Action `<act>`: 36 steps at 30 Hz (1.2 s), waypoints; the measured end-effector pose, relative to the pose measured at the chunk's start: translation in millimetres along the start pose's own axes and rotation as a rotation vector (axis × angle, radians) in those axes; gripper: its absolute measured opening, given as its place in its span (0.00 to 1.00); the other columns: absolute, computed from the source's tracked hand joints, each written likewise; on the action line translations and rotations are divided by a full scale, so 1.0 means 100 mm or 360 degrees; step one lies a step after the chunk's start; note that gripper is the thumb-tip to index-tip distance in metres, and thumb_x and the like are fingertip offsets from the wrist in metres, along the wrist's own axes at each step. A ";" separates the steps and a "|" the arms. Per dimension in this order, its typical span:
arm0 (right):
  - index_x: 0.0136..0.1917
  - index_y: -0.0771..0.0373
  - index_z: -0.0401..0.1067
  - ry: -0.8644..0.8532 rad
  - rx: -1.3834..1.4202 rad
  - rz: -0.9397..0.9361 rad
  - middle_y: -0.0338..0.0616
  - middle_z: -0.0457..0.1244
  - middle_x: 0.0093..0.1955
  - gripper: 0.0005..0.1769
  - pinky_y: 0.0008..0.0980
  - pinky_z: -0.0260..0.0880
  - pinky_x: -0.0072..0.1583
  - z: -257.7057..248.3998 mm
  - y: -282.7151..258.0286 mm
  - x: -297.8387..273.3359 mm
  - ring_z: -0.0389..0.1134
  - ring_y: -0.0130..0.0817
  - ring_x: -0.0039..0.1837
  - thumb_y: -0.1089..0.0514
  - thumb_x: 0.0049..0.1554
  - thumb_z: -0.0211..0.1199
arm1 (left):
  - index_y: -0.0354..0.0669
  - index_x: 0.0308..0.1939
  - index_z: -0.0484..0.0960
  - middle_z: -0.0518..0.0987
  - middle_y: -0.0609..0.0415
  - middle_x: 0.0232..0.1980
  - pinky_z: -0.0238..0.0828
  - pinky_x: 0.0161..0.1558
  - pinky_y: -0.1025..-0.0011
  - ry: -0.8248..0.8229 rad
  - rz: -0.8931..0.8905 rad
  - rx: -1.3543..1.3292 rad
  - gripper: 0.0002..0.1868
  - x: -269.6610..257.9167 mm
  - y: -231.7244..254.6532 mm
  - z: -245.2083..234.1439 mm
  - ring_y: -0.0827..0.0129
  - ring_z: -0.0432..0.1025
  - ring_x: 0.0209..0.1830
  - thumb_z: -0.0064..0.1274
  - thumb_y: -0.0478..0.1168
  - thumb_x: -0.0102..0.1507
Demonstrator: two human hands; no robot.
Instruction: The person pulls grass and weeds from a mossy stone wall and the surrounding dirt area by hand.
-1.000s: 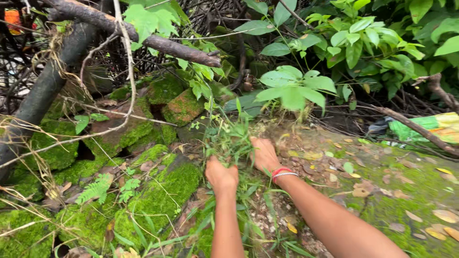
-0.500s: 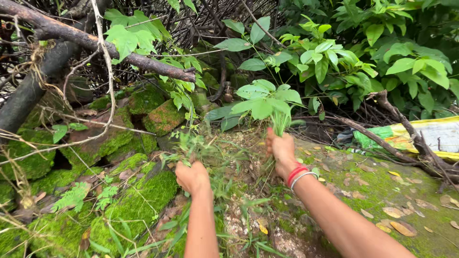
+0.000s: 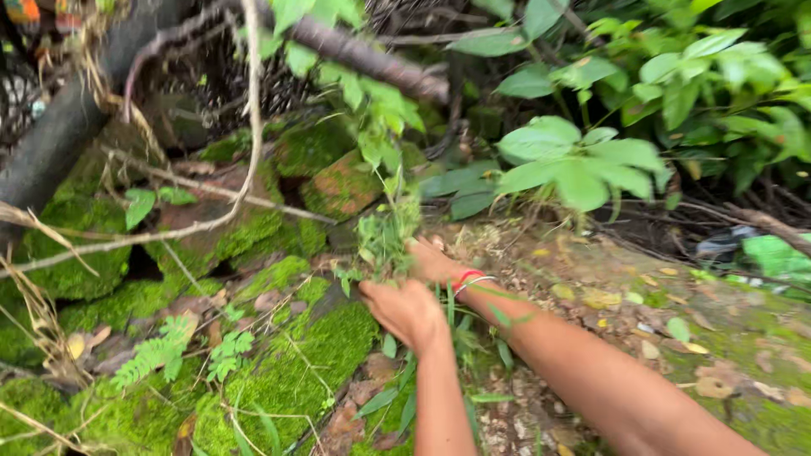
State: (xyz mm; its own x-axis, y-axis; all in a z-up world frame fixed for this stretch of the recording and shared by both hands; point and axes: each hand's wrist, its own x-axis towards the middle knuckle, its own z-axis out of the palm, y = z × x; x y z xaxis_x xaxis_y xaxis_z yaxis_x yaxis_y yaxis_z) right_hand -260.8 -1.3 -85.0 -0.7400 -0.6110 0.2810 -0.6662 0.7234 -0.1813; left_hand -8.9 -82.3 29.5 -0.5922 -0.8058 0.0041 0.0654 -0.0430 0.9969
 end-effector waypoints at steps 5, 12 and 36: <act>0.58 0.66 0.69 0.0302 0.0749 -0.0220 0.52 0.64 0.51 0.30 0.54 0.59 0.57 0.39 0.02 0.10 0.61 0.46 0.56 0.49 0.48 0.70 | 0.26 0.56 0.69 0.73 0.30 0.57 0.63 0.59 0.47 0.0011 0.0000 -0.0027 0.19 -0.03 0.15 -0.03 0.37 0.70 0.58 0.47 0.35 0.63; 0.49 0.69 0.72 0.0375 0.1093 -0.0233 0.43 0.66 0.41 0.12 0.38 0.67 0.46 0.05 -0.14 0.03 0.62 0.30 0.44 0.60 0.53 0.64 | 0.24 0.56 0.66 0.73 0.30 0.56 0.64 0.56 0.47 -0.0063 0.0008 0.0096 0.23 -0.10 0.16 -0.12 0.37 0.71 0.56 0.48 0.32 0.59; 0.46 0.63 0.75 0.0504 0.1934 0.0733 0.38 0.67 0.39 0.07 0.34 0.67 0.42 -1.50 -1.27 -1.46 0.65 0.28 0.39 0.60 0.55 0.59 | 0.32 0.55 0.74 0.76 0.32 0.55 0.63 0.57 0.51 -0.0032 0.0331 -0.0318 0.21 -0.58 0.28 -0.46 0.39 0.70 0.55 0.51 0.43 0.63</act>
State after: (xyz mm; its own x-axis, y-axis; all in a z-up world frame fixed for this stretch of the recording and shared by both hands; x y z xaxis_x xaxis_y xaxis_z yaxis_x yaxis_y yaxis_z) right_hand -54.1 44.6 38.7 -0.9750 -0.1705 0.1428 -0.1445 -0.0022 -0.9895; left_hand 64.5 -63.6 53.8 -0.5654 -0.7975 0.2104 0.3428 0.0048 0.9394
